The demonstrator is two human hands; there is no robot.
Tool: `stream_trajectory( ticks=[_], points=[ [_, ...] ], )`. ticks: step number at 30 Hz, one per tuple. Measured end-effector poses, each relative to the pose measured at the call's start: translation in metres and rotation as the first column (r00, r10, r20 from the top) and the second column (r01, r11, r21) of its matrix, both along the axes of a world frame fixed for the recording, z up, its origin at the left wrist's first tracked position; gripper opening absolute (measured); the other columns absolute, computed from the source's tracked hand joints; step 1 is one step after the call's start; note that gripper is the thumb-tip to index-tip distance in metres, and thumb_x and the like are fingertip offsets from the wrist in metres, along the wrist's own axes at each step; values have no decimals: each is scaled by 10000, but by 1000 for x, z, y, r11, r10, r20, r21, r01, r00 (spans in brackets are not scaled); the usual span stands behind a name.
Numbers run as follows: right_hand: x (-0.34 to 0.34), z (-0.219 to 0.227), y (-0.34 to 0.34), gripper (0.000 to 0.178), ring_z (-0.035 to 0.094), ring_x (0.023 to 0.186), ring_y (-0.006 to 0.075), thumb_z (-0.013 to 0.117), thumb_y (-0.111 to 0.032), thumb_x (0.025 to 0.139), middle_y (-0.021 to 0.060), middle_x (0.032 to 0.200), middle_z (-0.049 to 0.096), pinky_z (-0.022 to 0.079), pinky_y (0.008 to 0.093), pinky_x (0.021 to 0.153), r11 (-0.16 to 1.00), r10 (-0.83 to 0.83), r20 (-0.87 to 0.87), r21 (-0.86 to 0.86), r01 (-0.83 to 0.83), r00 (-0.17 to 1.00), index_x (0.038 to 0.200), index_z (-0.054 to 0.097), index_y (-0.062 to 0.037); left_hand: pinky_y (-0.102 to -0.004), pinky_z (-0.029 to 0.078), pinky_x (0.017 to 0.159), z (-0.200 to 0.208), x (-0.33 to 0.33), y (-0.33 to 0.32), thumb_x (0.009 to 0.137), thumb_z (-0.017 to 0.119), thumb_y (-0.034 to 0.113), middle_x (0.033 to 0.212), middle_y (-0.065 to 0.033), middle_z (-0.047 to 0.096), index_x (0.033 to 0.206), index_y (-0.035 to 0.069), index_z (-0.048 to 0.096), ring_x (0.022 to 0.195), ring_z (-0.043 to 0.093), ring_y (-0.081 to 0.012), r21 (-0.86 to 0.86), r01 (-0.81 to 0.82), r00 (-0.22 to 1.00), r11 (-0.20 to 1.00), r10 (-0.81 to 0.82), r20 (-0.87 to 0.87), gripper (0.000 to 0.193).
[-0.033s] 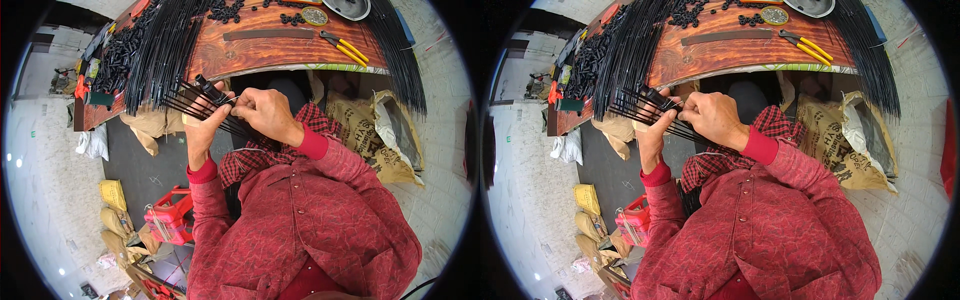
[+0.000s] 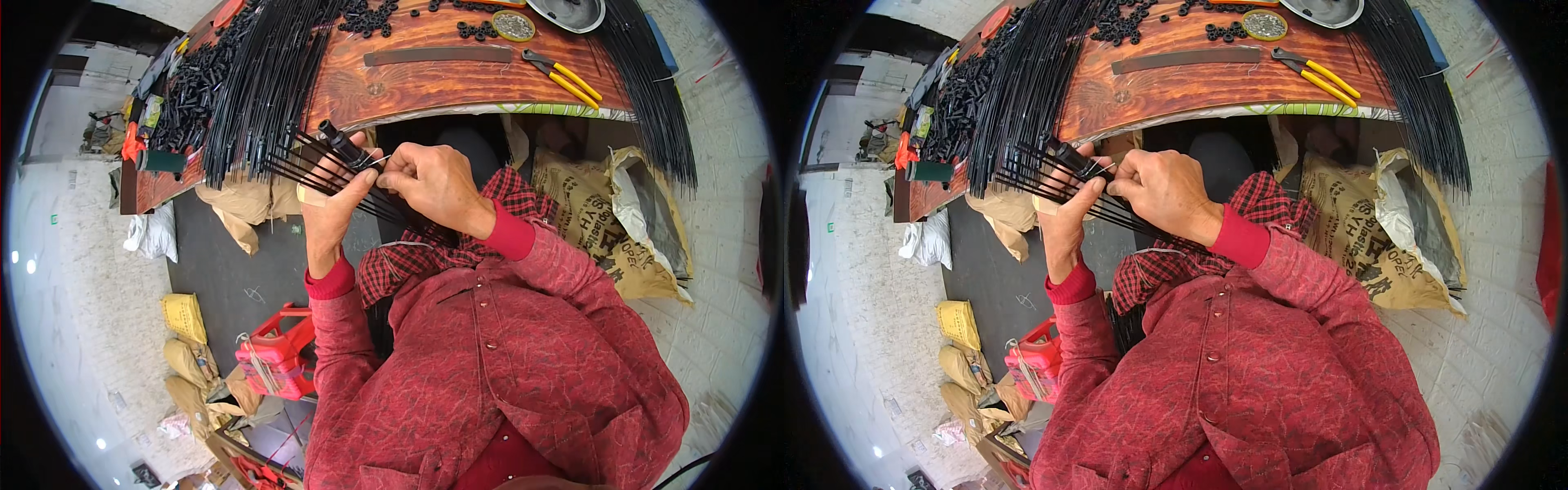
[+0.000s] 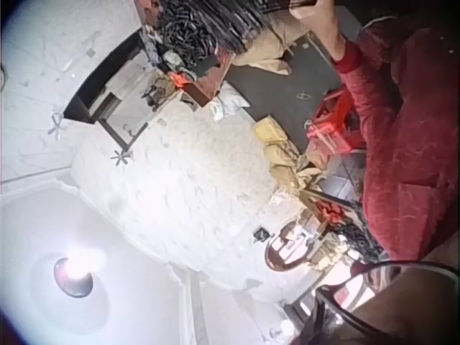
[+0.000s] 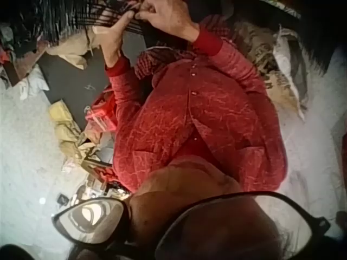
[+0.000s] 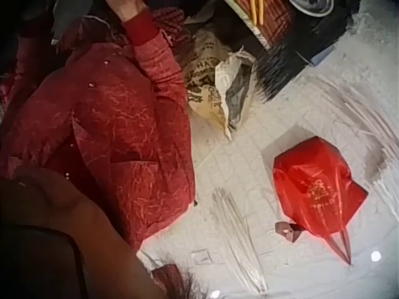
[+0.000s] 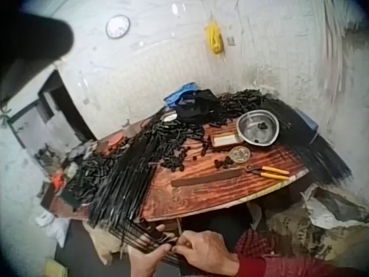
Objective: Assembling plastic clips onto rods and trimming excess material using pliers.
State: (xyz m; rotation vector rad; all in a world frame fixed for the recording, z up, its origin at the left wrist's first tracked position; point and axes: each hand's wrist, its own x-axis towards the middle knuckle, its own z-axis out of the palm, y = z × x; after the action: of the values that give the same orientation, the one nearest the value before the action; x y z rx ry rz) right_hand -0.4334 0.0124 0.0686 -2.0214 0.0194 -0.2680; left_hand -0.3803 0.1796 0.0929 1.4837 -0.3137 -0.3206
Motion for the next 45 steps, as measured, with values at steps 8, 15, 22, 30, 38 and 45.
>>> stream_trajectory(
  ticks=[8, 15, 22, 30, 38, 45],
  points=[
    [-1, -1, 2, 211, 675, 622, 239, 728, -239, 811, 98, 693, 679, 502, 347, 581, 999, -52, 90, 8, 51, 995, 820, 664, -38, -296, 546, 847, 5, -1, -11, 810, 706, -33, 1059, -137, 687, 1243, -46, 577, 958, 670, -184, -12, -62, 998, 998, 62, 8, 452],
    [7, -12, 0, 377, 658, 807, 219, 593, -392, 941, 128, 865, 649, 490, 343, 694, 954, 96, 141, 270, -132, 985, 1015, 582, -22, -298, 540, 828, 29, 5, -12, 793, 703, -40, 1010, -137, 699, 1225, -64, 575, 895, 678, -183, -79, -101, 992, 992, 106, 66, 451],
    [-6, -43, 34, 608, 577, 718, 128, 360, -561, 1012, 81, 790, 600, 451, 280, 680, 541, 399, 72, 787, -298, 914, 1055, 542, 18, -324, 534, 841, 16, 9, -7, 803, 679, -22, 989, -131, 692, 1216, -46, 575, 897, 683, -209, 22, -37, 999, 999, 36, 15, 427],
    [14, -36, 23, 668, 618, 930, 165, 353, -547, 1018, 87, 989, 654, 470, 285, 843, 768, 342, 87, 548, -331, 936, 1290, 489, 48, -281, 546, 808, 9, 8, -5, 793, 728, -13, 979, -113, 715, 1184, -23, 629, 874, 687, -161, -33, -58, 998, 998, 58, -15, 403],
    [16, -20, 16, 609, 569, 858, 133, 409, -517, 1016, 64, 874, 618, 467, 292, 793, 775, 391, 15, 534, -338, 920, 1209, 566, 38, -323, 560, 830, -3, 19, 7, 724, 759, -35, 973, -139, 709, 1169, -55, 623, 896, 696, -217, -81, -29, 997, 996, 23, -67, 466],
    [33, -44, 7, 520, 441, 742, 57, 475, -436, 1019, -26, 752, 541, 404, 255, 647, 724, 517, -4, 535, -435, 856, 927, 650, 45, -355, 554, 834, 3, 16, 5, 743, 768, 49, 987, -164, 699, 1211, -69, 575, 878, 690, -243, -26, -19, 999, 999, 18, -40, 520]
  ],
)
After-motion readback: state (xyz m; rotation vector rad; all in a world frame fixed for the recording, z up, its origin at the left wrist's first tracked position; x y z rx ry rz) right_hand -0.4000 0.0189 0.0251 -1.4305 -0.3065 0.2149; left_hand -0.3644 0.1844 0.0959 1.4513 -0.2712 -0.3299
